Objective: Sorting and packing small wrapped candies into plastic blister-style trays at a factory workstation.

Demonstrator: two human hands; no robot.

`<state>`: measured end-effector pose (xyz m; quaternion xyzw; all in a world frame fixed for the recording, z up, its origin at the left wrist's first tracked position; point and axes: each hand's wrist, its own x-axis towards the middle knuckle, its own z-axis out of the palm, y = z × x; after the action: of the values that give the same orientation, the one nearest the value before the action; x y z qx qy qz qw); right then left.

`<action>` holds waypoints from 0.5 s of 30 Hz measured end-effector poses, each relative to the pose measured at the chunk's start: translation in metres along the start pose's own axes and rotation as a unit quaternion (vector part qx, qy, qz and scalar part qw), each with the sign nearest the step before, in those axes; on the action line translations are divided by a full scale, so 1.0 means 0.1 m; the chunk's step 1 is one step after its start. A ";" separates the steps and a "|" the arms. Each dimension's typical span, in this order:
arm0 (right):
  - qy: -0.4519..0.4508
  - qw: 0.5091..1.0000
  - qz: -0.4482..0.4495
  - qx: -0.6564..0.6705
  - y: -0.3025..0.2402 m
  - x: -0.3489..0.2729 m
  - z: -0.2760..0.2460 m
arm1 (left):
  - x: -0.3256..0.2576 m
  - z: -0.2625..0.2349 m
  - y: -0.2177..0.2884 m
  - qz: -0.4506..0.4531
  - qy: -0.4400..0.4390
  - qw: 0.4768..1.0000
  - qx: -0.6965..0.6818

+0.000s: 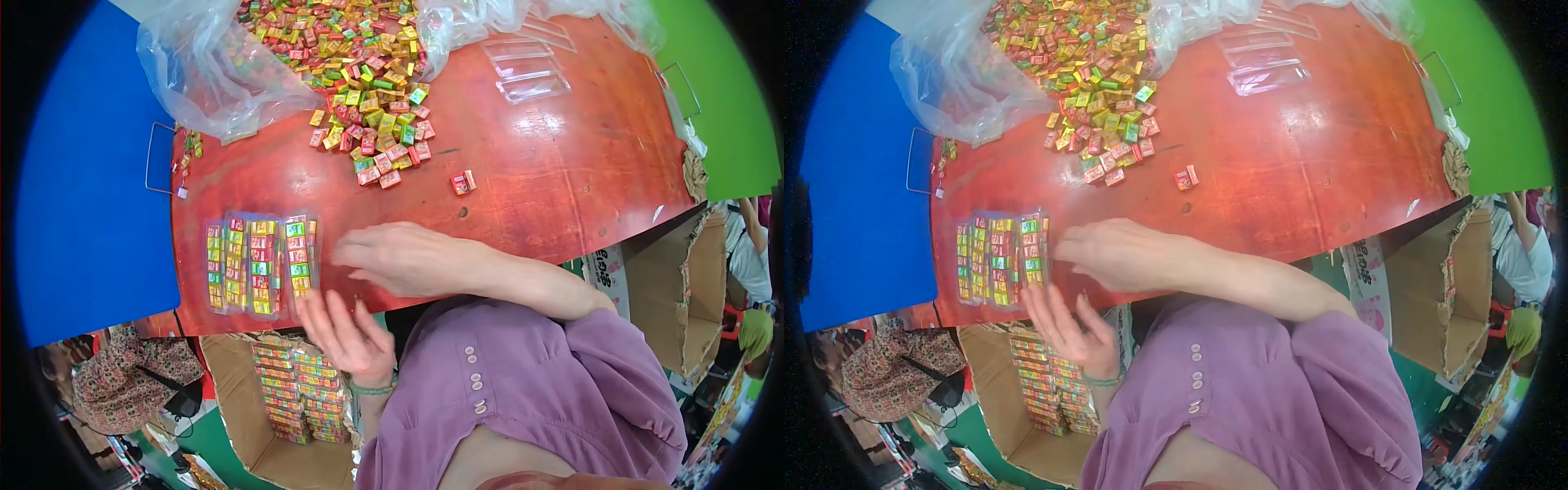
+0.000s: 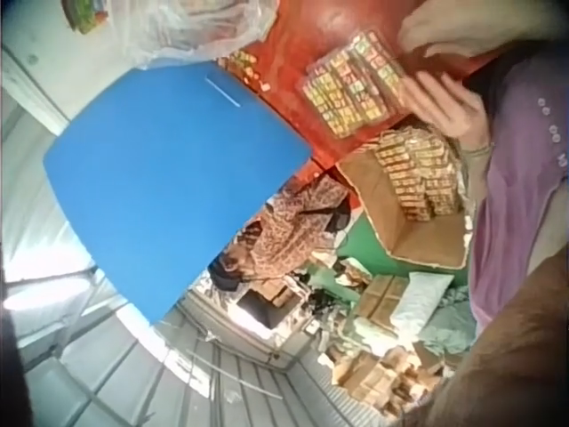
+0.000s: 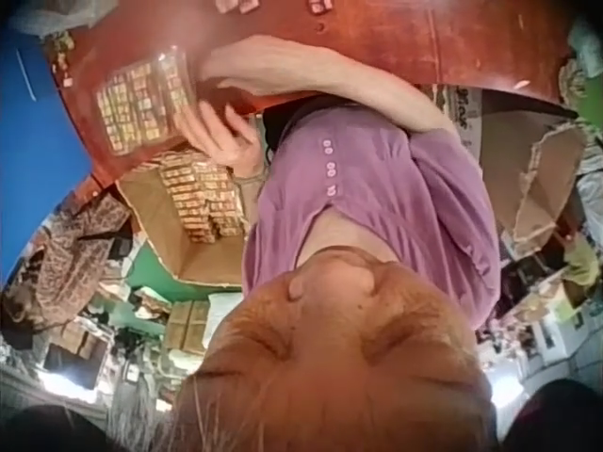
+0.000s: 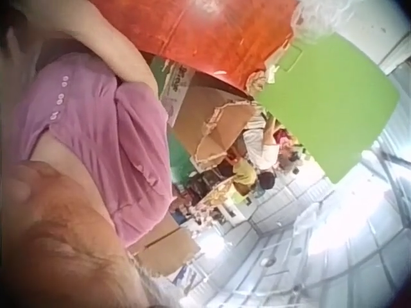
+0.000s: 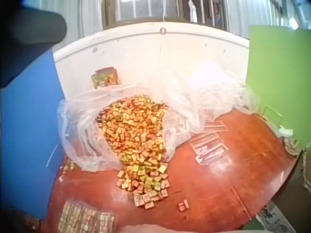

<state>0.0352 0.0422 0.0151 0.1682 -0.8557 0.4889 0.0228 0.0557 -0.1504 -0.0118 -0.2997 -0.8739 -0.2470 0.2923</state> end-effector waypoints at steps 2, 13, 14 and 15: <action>0.034 0.990 -0.029 -0.135 -0.02 -0.28 -0.24 | 0.19 0.00 0.12 0.019 -0.051 0.997 -0.054; 0.077 0.963 0.095 -0.239 0.49 -0.83 -0.87 | 1.05 0.99 0.11 0.008 -0.176 0.974 -0.141; 0.081 0.966 0.087 -0.230 0.49 -0.84 -0.86 | 1.03 1.05 0.05 0.038 -0.192 0.975 -0.103; 0.080 0.967 0.087 -0.225 0.49 -0.86 -0.85 | 1.01 1.06 0.02 0.067 -0.208 0.974 -0.065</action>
<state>0.0906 0.1596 0.0013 0.0436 -0.9504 0.2956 0.0860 -0.0470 -0.0463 -0.0203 -0.4202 -0.8758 -0.2154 0.1002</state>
